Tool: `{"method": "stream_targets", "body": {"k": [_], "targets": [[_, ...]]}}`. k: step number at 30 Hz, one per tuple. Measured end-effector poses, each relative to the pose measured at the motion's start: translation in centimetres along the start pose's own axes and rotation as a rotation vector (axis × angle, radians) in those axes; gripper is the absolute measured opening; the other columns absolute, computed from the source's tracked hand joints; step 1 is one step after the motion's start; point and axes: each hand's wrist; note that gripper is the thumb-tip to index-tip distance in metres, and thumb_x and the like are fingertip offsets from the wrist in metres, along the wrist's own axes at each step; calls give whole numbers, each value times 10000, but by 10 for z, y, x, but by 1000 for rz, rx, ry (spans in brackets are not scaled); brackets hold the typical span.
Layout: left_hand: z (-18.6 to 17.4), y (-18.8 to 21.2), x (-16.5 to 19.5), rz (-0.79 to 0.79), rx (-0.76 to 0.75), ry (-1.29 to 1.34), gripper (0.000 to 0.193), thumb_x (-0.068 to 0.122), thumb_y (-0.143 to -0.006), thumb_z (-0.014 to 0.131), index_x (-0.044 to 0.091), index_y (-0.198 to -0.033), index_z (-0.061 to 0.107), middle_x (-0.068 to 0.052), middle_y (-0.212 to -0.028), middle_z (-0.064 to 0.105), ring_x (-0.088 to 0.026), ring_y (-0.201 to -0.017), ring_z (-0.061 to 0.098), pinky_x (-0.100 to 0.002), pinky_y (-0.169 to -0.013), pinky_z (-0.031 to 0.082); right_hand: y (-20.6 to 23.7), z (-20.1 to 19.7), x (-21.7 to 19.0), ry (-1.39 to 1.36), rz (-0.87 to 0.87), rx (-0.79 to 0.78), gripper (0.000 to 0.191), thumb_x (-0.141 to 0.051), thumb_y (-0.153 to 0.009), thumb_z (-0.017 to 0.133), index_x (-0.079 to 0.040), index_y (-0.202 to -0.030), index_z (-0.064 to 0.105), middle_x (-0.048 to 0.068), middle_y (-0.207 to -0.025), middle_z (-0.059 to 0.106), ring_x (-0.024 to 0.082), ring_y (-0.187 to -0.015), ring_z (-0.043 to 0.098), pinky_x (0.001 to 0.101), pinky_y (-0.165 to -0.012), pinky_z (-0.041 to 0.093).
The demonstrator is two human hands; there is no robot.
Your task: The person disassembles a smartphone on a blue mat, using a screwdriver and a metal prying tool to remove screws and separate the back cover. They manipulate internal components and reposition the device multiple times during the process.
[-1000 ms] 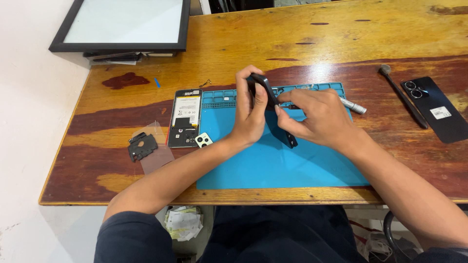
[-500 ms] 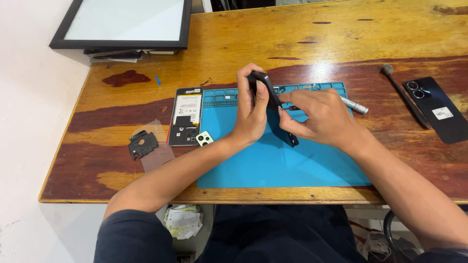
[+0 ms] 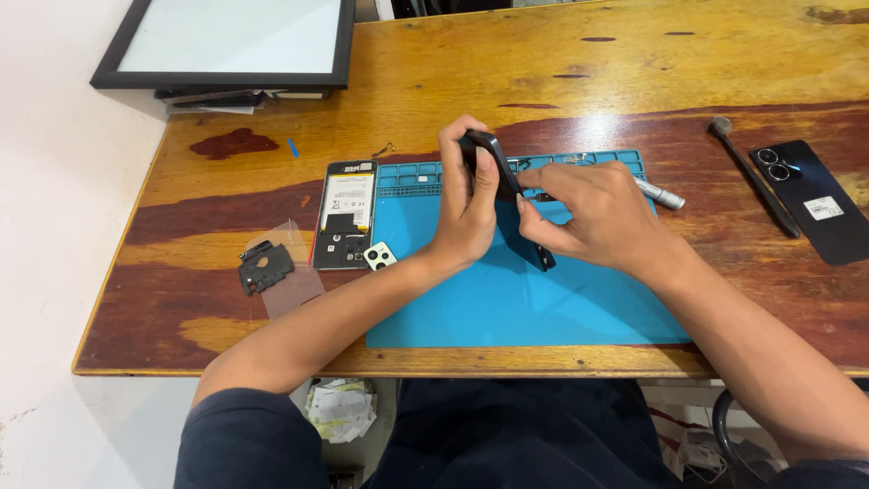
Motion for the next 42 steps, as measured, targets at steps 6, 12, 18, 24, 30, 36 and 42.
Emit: {"method": "stream_targets", "body": {"k": [6,12,18,24,30,36,42], "targets": [[-2,-5,-7,-42,76,-36,308,345,-1188,376,92,-1364,383,-32,-1133,424,-100,-980,400,-264,-921,405,0,0,1,-23,28,-47,328,-135,-827,767,30,-1107,724,163,-834,745,268,-616,704,344,-519,527],[-4,-6,-11,-65,99,-28,291,295,-1181,354,72,-1365,384,-41,-1137,427,-107,-979,403,-272,-928,395,-1,-1,0,-36,27,-81,418,-146,-815,751,14,-1198,704,164,-865,750,288,-702,743,358,-572,565],[-6,-4,-8,-37,87,7,370,303,-1156,361,46,-1422,359,-48,-1206,421,-119,-1021,414,-283,-985,388,-3,-3,-3,-52,124,-170,520,-168,-754,744,26,-1233,693,167,-816,754,260,-523,686,351,-478,523],[-5,-1,0,-71,-11,-25,615,210,-1021,620,86,-1483,233,-70,-1141,432,-132,-988,457,-293,-885,441,-2,-2,-2,-16,102,-130,513,-150,-733,744,36,-1208,694,178,-828,746,273,-526,660,359,-467,499],[-3,0,3,-94,-34,128,674,158,-1006,647,116,-1511,202,-75,-1159,433,-140,-999,474,-303,-892,454,0,0,2,-18,121,-124,460,-132,-737,759,38,-1163,714,167,-772,741,269,-487,648,358,-431,478],[-7,6,10,-78,-96,200,802,39,-841,573,122,-1547,201,-91,-1148,443,-150,-985,491,-291,-910,464,1,-3,4,-8,14,-49,348,-170,-812,809,17,-1098,737,155,-761,721,269,-597,696,344,-506,514],[-9,9,21,-29,-227,110,928,36,-798,612,143,-1559,91,-80,-1214,425,-158,-1010,513,-286,-930,480,2,-7,6,-19,-31,-13,244,-171,-843,813,-11,-1017,756,128,-779,736,257,-649,725,333,-565,550]]}}
Point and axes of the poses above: each hand's wrist, its own y-axis away from the middle knuckle, its own z-axis out of the palm, x = y × z
